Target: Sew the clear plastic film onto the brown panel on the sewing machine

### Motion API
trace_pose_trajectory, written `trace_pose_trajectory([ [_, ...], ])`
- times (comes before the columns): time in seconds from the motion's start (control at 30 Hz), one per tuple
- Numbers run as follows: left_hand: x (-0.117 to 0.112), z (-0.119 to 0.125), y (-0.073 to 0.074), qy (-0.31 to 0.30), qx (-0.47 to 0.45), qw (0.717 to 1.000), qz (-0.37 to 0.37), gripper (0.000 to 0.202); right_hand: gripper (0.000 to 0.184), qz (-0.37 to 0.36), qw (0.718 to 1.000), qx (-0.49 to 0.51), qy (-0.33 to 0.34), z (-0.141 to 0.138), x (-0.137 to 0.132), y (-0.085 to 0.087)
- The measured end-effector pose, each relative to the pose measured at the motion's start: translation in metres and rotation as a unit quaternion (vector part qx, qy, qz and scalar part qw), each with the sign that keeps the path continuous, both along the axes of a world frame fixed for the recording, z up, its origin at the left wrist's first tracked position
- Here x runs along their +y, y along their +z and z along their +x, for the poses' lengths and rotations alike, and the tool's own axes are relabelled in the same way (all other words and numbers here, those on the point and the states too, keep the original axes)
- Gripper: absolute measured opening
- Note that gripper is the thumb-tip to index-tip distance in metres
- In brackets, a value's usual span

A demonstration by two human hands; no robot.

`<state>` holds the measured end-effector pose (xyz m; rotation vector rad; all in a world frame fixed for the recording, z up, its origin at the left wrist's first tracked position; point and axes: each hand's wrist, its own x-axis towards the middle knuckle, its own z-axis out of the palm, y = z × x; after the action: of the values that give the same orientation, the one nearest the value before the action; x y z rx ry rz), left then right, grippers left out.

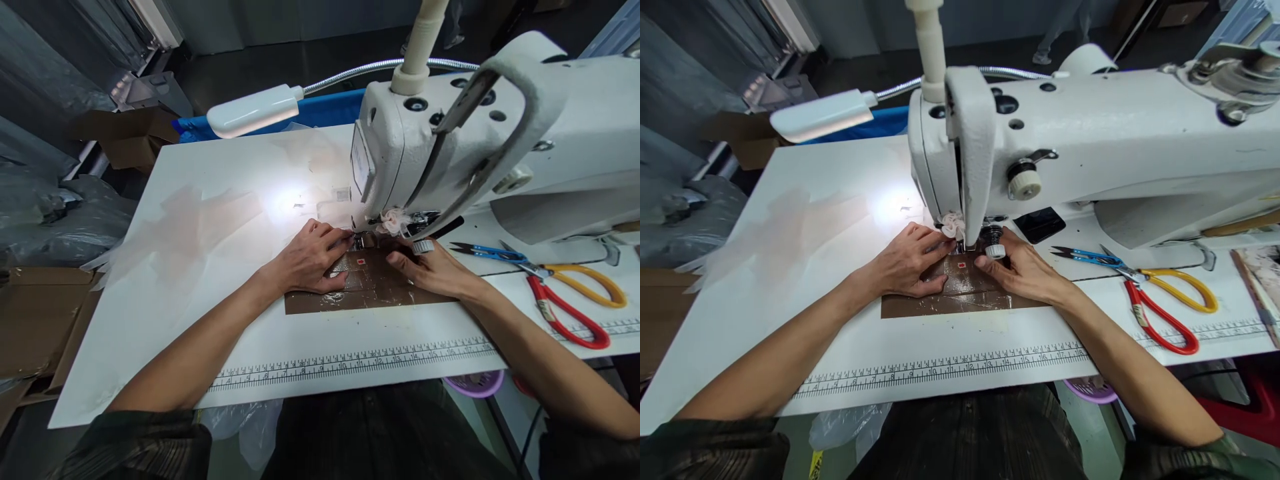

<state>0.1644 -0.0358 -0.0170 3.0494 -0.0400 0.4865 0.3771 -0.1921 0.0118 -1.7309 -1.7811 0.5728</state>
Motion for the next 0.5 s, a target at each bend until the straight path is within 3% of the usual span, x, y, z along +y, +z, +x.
trace_pose_trajectory([
  [0.17, -0.0018, -0.0011, -0.0007, 0.011, -0.009, 0.999, -0.031, 0.049, 0.022, 0.004, 0.996, -0.008, -0.09, 0.0, -0.0047, -0.0036],
  [0.33, -0.0007, 0.001, -0.0011, 0.01, 0.0, 0.995, -0.097, 0.066, 0.017, 0.008, 0.99, -0.003, -0.144, 0.0035, -0.0008, -0.0079],
  [0.5, -0.0014, -0.0001, -0.0014, 0.027, 0.033, 0.995, -0.094, 0.065, 0.018, 0.01, 0.977, 0.098, -0.192, 0.0037, 0.0011, -0.0092],
])
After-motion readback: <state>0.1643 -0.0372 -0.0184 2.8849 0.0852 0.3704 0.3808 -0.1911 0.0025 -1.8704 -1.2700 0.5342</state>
